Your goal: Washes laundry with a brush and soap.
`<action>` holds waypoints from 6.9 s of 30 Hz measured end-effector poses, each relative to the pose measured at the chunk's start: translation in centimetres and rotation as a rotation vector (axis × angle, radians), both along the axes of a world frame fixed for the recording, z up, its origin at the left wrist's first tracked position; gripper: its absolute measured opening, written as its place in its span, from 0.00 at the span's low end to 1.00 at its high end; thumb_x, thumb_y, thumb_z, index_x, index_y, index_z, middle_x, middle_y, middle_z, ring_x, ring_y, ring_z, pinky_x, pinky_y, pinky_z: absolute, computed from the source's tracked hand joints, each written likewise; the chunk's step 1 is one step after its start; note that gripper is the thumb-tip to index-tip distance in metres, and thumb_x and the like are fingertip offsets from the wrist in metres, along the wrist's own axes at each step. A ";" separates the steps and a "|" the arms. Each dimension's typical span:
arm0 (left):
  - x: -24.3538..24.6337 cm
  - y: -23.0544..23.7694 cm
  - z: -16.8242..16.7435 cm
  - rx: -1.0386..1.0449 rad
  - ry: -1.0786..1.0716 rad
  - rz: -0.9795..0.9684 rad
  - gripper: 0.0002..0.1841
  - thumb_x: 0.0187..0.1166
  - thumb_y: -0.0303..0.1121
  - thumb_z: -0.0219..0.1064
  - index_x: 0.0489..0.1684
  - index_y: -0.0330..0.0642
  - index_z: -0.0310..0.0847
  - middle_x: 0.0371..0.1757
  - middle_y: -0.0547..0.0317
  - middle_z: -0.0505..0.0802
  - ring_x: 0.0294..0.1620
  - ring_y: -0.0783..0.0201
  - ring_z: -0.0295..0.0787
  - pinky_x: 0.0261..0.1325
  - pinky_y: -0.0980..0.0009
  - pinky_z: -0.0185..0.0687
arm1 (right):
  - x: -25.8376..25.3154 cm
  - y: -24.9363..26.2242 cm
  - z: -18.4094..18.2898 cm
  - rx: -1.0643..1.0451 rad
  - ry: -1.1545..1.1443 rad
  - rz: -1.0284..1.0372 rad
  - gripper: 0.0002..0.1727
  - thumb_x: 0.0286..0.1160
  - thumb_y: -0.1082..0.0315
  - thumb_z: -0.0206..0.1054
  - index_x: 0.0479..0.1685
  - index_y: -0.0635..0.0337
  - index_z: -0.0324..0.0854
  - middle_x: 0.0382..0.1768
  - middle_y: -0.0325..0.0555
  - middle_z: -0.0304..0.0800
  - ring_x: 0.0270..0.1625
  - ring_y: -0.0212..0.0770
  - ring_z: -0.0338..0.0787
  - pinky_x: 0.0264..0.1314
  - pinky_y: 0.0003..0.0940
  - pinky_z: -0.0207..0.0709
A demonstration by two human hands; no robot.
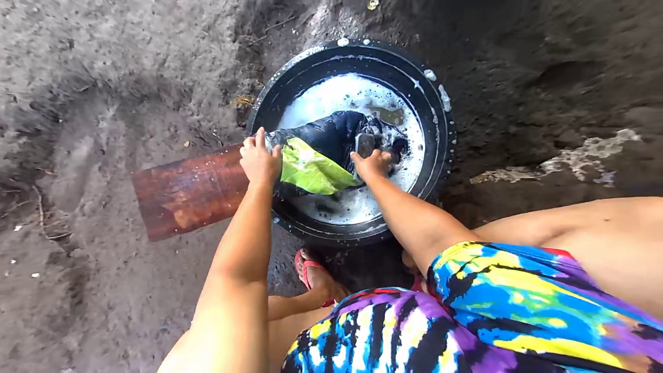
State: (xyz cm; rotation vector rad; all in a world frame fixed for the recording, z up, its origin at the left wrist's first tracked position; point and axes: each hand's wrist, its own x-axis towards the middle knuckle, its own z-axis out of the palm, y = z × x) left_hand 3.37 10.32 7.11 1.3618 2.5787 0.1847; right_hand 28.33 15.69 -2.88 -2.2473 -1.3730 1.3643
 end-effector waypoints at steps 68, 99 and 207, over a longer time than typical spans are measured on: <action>-5.1 -5.5 -3.4 0.082 -0.003 0.164 0.22 0.93 0.46 0.49 0.70 0.45 0.83 0.69 0.50 0.90 0.73 0.51 0.85 0.73 0.50 0.78 | -6.7 -1.9 -0.5 0.492 0.068 0.683 0.48 0.77 0.51 0.74 0.91 0.67 0.55 0.81 0.78 0.67 0.85 0.73 0.68 0.88 0.64 0.58; -4.9 -5.5 -2.7 0.056 0.008 0.171 0.24 0.93 0.46 0.48 0.70 0.42 0.82 0.70 0.47 0.89 0.75 0.49 0.83 0.76 0.50 0.75 | -6.8 -1.7 -0.5 0.457 0.056 0.674 0.49 0.78 0.50 0.73 0.92 0.66 0.54 0.81 0.75 0.69 0.84 0.71 0.70 0.87 0.63 0.61; -9.2 -12.4 -3.9 -0.154 0.254 -0.754 0.30 0.75 0.18 0.68 0.81 0.40 0.76 0.86 0.45 0.76 0.92 0.44 0.60 0.89 0.26 0.35 | -18.3 -6.2 5.3 0.543 0.047 0.869 0.38 0.87 0.44 0.57 0.96 0.39 0.53 0.72 0.71 0.78 0.63 0.69 0.87 0.57 0.66 0.83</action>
